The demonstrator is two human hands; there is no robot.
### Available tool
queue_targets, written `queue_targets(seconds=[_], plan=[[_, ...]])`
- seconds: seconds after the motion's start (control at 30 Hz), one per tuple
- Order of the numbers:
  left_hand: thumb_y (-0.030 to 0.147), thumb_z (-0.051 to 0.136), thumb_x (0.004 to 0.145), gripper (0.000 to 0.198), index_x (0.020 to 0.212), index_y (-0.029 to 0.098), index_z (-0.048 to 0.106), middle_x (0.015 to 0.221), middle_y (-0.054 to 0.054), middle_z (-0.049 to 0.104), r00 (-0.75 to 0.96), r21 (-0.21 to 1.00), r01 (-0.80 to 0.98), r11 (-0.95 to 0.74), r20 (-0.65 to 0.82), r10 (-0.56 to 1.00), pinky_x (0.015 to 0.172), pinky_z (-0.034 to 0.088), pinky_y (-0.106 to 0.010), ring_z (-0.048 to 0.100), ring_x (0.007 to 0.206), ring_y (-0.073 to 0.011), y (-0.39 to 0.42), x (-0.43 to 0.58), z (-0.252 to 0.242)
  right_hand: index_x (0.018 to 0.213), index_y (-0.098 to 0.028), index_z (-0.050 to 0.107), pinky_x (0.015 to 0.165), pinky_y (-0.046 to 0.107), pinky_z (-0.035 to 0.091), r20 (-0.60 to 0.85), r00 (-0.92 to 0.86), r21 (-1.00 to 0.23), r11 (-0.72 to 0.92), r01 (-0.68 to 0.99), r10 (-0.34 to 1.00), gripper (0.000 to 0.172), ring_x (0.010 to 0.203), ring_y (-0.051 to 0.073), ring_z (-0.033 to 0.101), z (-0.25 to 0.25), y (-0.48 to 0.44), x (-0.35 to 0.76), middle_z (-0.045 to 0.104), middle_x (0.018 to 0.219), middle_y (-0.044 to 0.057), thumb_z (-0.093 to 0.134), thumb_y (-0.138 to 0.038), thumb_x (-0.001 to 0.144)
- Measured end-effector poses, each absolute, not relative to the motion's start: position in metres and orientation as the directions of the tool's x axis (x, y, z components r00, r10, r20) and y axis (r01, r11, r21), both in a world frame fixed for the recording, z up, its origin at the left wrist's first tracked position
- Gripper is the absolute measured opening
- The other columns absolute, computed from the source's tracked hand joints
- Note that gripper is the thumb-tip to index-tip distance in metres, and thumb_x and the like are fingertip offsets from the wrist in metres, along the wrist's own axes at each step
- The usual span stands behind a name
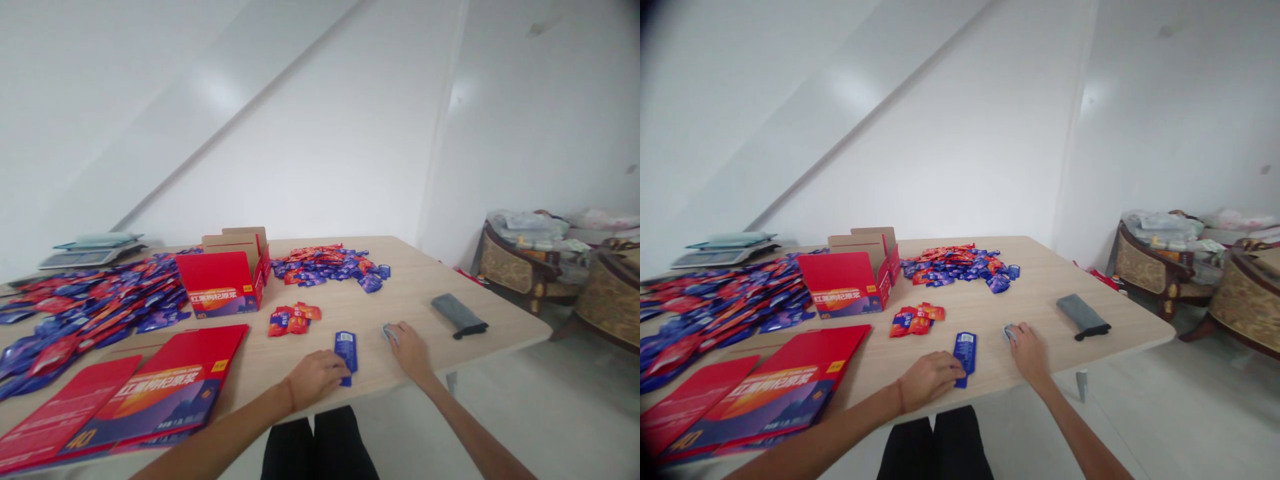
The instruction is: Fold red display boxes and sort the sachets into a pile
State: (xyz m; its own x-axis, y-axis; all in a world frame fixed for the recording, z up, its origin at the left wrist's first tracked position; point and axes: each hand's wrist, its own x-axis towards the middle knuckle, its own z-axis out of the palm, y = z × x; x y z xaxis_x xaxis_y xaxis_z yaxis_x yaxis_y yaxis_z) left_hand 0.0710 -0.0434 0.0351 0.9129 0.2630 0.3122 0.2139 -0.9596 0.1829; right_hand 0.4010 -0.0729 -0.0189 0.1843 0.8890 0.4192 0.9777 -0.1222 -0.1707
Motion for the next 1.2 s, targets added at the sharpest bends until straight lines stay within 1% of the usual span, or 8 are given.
queue_targets(seconds=[0.07,0.13,0.37,0.73,0.87,0.97,1.1,1.2], plan=[[0.027,0.044,0.108,0.030,0.127,0.025,0.068,0.126,-0.006,0.072,0.918,0.138,0.161,-0.977,0.342,0.200,0.106,0.049,-0.032,0.066,0.118,-0.0200,-0.053,0.059,0.025,0.121,-0.023,0.072,0.091,0.028,0.042,0.416,0.181,-0.162,-0.123,0.979,0.891,0.035,0.106,0.021,0.062,-0.019,-0.073,0.401,0.067,0.118,0.009,0.044,-0.023,0.100],[0.027,0.043,0.109,0.033,0.131,0.025,0.067,0.129,-0.006,0.072,0.905,0.130,0.175,-0.976,0.370,0.211,0.108,0.050,-0.032,0.066,0.120,-0.0196,-0.057,0.052,0.017,0.120,-0.023,0.072,0.091,0.028,0.042,0.408,0.184,-0.161,-0.128,0.979,0.894,0.034,0.106,0.021,0.062,-0.019,-0.073,0.401,0.067,0.118,0.009,0.045,-0.023,0.100],[0.023,0.041,0.108,0.040,0.143,0.023,0.061,0.143,-0.007,0.064,0.912,0.172,0.122,-0.978,0.370,0.179,0.120,0.043,-0.034,0.060,0.134,-0.0193,-0.054,0.048,0.007,0.120,-0.023,0.073,0.094,0.028,0.041,0.433,0.159,-0.166,-0.095,0.982,0.887,0.035,0.108,0.021,0.062,-0.023,-0.072,0.403,0.067,0.118,0.010,0.045,-0.022,0.099],[0.021,0.043,0.109,0.040,0.144,0.023,0.061,0.146,-0.006,0.062,0.891,0.207,0.124,-0.970,0.407,0.201,0.120,0.043,-0.032,0.058,0.136,-0.0183,-0.051,0.046,-0.014,0.120,-0.022,0.073,0.094,0.030,0.045,0.399,0.151,-0.165,-0.091,0.982,0.904,0.037,0.108,0.022,0.063,-0.023,-0.069,0.407,0.069,0.119,0.009,0.042,-0.025,0.100],[0.020,0.047,0.107,0.040,0.143,0.023,0.062,0.145,-0.006,0.062,0.889,0.223,0.106,-0.969,0.414,0.192,0.120,0.043,-0.032,0.057,0.137,-0.0191,-0.049,0.047,-0.018,0.114,-0.022,0.076,0.092,0.031,0.047,0.382,0.136,-0.184,-0.069,0.981,0.914,0.036,0.104,0.021,0.065,-0.007,-0.067,0.406,0.071,0.115,0.009,0.044,-0.025,0.098],[0.019,0.047,0.106,0.040,0.144,0.024,0.061,0.146,-0.006,0.062,0.885,0.242,0.102,-0.965,0.420,0.199,0.120,0.042,-0.032,0.056,0.138,-0.0189,-0.050,0.046,-0.017,0.112,-0.023,0.076,0.093,0.031,0.047,0.416,0.093,-0.224,0.004,0.975,0.905,0.035,0.103,0.020,0.065,0.014,-0.064,0.394,0.073,0.113,0.008,0.044,-0.026,0.097],[0.019,0.048,0.106,0.041,0.145,0.022,0.060,0.147,-0.007,0.061,0.892,0.241,0.099,-0.966,0.409,0.193,0.121,0.041,-0.033,0.055,0.139,-0.0192,-0.050,0.046,-0.017,0.110,-0.025,0.075,0.093,0.031,0.049,0.498,-0.041,-0.274,0.202,0.940,0.866,0.030,0.100,0.019,0.064,0.043,-0.062,0.359,0.073,0.110,0.006,0.048,-0.028,0.098],[0.018,0.048,0.105,0.041,0.145,0.020,0.060,0.147,-0.009,0.060,0.900,0.238,0.102,-0.966,0.391,0.192,0.121,0.040,-0.033,0.054,0.140,-0.0197,-0.049,0.047,-0.018,0.106,-0.026,0.076,0.091,0.030,0.049,0.499,-0.152,-0.279,0.325,0.904,0.853,0.026,0.098,0.018,0.064,0.055,-0.064,0.330,0.072,0.106,0.005,0.052,-0.025,0.097]])
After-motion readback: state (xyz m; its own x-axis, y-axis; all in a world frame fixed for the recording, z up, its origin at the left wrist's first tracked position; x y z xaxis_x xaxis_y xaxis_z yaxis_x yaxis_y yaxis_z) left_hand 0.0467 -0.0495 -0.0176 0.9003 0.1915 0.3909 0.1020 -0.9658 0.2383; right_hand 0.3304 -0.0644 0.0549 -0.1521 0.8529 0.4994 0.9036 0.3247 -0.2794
